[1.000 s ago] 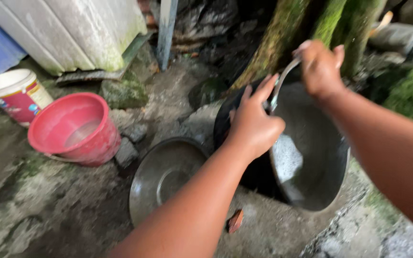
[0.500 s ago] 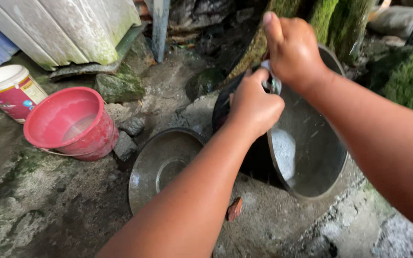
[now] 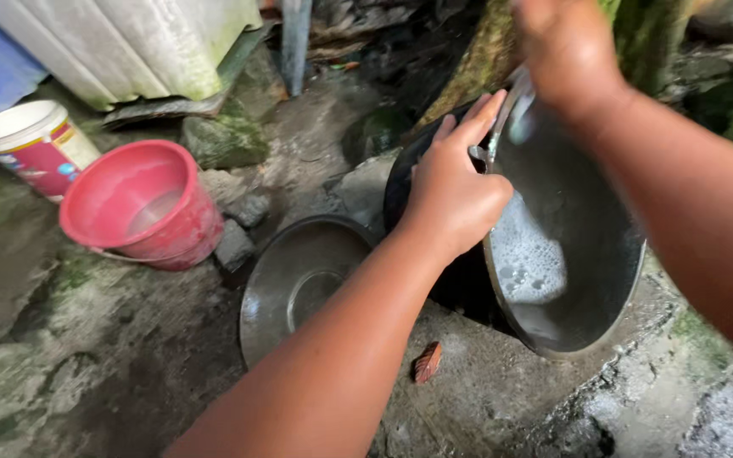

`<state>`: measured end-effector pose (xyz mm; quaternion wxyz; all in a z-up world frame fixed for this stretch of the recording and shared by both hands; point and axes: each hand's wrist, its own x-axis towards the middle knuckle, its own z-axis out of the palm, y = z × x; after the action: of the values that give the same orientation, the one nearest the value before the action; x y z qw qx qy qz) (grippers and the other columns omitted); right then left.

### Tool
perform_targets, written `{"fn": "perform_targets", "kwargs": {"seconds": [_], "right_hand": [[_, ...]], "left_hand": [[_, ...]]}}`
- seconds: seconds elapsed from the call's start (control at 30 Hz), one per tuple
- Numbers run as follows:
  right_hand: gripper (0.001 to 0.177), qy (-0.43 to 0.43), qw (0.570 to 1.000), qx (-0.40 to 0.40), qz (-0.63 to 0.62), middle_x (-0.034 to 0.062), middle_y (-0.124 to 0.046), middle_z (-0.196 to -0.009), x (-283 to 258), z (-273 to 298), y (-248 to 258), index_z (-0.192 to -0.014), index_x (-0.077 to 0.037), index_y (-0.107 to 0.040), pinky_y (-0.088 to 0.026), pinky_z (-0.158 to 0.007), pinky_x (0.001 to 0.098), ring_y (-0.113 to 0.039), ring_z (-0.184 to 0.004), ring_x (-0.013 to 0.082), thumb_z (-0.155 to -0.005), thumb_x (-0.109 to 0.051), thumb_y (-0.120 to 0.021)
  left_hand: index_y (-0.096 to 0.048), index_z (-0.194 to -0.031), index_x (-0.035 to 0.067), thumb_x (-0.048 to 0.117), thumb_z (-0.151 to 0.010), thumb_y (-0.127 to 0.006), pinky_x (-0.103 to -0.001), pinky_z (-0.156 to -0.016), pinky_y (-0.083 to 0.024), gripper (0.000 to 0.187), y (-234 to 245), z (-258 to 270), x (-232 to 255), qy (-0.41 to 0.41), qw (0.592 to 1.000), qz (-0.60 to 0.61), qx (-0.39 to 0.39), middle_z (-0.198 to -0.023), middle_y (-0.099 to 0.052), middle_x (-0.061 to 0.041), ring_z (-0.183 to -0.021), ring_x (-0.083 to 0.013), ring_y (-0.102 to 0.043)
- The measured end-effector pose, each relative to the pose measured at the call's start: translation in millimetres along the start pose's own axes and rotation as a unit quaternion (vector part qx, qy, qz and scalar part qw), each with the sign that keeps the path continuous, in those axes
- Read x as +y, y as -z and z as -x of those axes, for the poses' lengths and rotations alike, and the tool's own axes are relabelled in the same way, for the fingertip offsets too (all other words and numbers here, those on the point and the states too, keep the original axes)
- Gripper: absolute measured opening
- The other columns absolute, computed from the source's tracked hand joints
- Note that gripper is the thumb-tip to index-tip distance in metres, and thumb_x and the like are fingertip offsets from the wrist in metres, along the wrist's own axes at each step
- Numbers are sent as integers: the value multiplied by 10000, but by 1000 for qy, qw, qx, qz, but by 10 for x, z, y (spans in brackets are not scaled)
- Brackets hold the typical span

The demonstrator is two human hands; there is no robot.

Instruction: The person picks up a broom, retrieves soapy material from a sink, and scrubs a large pot and its lid with a cloth at an outdoor washing station. They wipe the surfaces of the pot and lid repeatedly before checking water in nearby buckets.

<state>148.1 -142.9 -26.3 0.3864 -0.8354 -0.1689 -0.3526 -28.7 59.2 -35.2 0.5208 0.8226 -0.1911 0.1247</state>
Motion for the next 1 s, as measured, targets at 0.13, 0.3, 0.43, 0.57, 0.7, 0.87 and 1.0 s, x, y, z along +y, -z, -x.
{"fn": "perform_targets", "kwargs": {"seconds": [0.13, 0.3, 0.43, 0.57, 0.7, 0.87, 1.0], "right_hand": [[314, 112, 965, 50, 232, 224, -630, -808, 1015, 117, 269, -914, 34, -619, -457, -703, 511, -602, -775, 394, -1113, -140, -449], [439, -190, 978, 86, 14, 124, -643, -808, 1128, -55, 430, -903, -37, -646, -457, -724, 484, -587, -757, 370, -1177, -321, -454], [274, 77, 735, -27, 673, 80, -589, -817, 1132, 320, 445, -765, -121, -702, -426, -622, 370, -610, -800, 231, -597, -313, -803], [169, 107, 799, 217, 551, 24, -573, -893, 1337, 385, 326, -852, -115, -638, -411, -700, 347, -551, -865, 174, -973, -136, -522], [526, -124, 942, 228, -212, 17, -399, -737, 1335, 840, 414, -778, -38, -445, -214, -600, 442, -273, -669, 197, -1181, -334, -609], [409, -192, 942, 258, -98, 56, -510, -727, 927, 801, 389, -816, 0, -535, -365, -631, 451, -424, -656, 204, -1127, -266, -515], [363, 97, 957, 167, 217, 144, -573, -777, 724, 797, 409, -911, 50, -579, -426, -687, 498, -513, -665, 267, -1141, -131, -363]], "left_hand": [[-465, -1582, 229, 87, -696, -638, -557, -1298, -271, 914, 160, 247, 135, -71, 996, 39, 35, -1672, -460, -41, -1630, -354, -249], [-328, -1595, 216, 163, -767, -728, -576, -1149, -131, 921, 175, 228, 354, 32, 990, -69, -117, -1696, -284, -20, -1566, -357, -146], [-481, -1467, 114, 120, -745, -559, -372, -966, -524, 726, 1, -456, 223, 16, 977, -127, -169, -1383, -591, -175, -1233, -344, -619], [-767, -1204, 97, 182, -851, -617, -400, -943, -568, 394, -457, -863, 379, -64, 958, -229, -161, -1182, -740, -183, -1121, -360, -703], [-690, -1272, 280, 215, -814, -627, -408, -886, -541, 467, -437, -604, 557, 74, 974, -170, -132, -1142, -749, -99, -1032, -325, -706], [-662, -1310, 314, 97, -777, -608, -432, -923, -518, 578, -415, -494, 728, 76, 972, -194, -112, -1211, -710, -78, -1089, -325, -674], [-668, -1310, 233, 149, -821, -648, -389, -934, -569, 496, -358, -347, 686, 32, 988, -110, -106, -1219, -744, -85, -1082, -269, -748]]}}
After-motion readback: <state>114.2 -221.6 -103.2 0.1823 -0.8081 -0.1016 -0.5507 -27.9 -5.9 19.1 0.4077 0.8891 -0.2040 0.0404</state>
